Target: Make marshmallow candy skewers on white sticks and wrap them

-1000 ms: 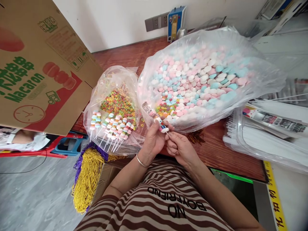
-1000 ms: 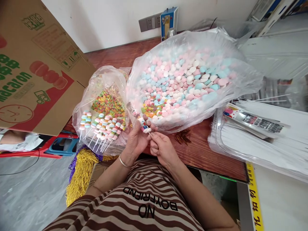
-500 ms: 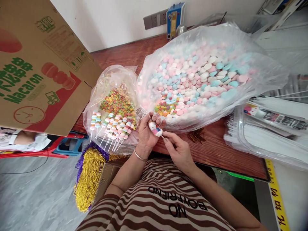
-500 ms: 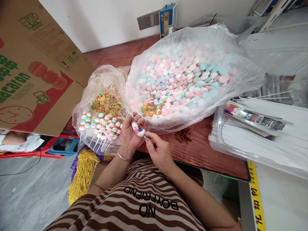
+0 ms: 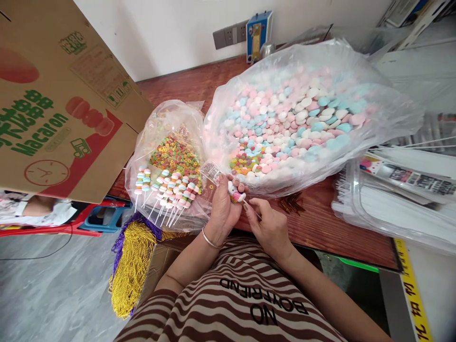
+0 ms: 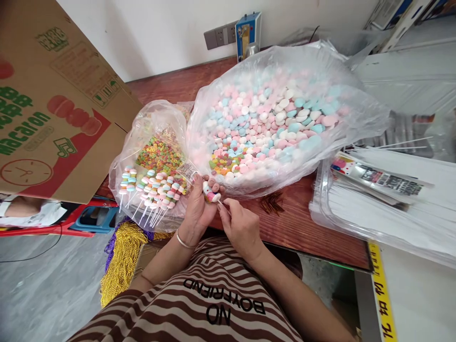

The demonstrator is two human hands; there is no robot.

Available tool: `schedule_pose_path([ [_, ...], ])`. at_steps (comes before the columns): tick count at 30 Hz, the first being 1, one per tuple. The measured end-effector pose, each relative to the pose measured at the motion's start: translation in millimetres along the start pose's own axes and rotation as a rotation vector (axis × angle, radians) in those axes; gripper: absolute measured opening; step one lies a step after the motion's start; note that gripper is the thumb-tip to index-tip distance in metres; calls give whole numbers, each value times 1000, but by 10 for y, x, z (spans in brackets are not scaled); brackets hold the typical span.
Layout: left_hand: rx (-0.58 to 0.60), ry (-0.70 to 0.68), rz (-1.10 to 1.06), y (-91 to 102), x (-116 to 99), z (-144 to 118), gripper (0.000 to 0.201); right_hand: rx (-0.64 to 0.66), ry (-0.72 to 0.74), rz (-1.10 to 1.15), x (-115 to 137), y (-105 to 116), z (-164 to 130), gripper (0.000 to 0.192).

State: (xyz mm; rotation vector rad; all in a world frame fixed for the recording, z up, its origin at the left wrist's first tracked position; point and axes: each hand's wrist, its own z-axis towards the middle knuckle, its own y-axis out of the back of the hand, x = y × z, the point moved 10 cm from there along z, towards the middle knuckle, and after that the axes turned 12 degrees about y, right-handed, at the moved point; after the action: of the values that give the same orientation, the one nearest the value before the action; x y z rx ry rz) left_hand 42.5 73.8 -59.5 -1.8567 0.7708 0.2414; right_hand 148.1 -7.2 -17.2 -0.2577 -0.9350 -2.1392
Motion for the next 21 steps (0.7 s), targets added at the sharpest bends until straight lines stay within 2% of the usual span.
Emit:
schedule_pose_path([
  [3, 30, -12, 23, -38, 22, -7, 30, 77, -27, 58, 2, -57, -17, 22],
  [5, 69, -2, 72, -86, 119, -24, 33, 70, -122, 180, -63, -96, -30, 22],
  [9, 114, -9, 229, -100, 332, -98, 43, -81, -462, 580, -347, -210, -97, 22],
  [12, 131, -43, 474, -69, 371, -164, 48, -150, -596, 758, -467, -268, -122, 26],
  [16, 65, -184, 949, -36, 166, -228, 37, -188, -564, 708, -483, -138, -108, 25],
  [18, 9, -289, 1152, -57, 3, -259, 32, -147, -522, 695, -430, -114, -109, 22],
  [21, -12, -422, 1297, -148, -175, -333, 28, -33, -520, 743, -364, -181, -166, 22],
])
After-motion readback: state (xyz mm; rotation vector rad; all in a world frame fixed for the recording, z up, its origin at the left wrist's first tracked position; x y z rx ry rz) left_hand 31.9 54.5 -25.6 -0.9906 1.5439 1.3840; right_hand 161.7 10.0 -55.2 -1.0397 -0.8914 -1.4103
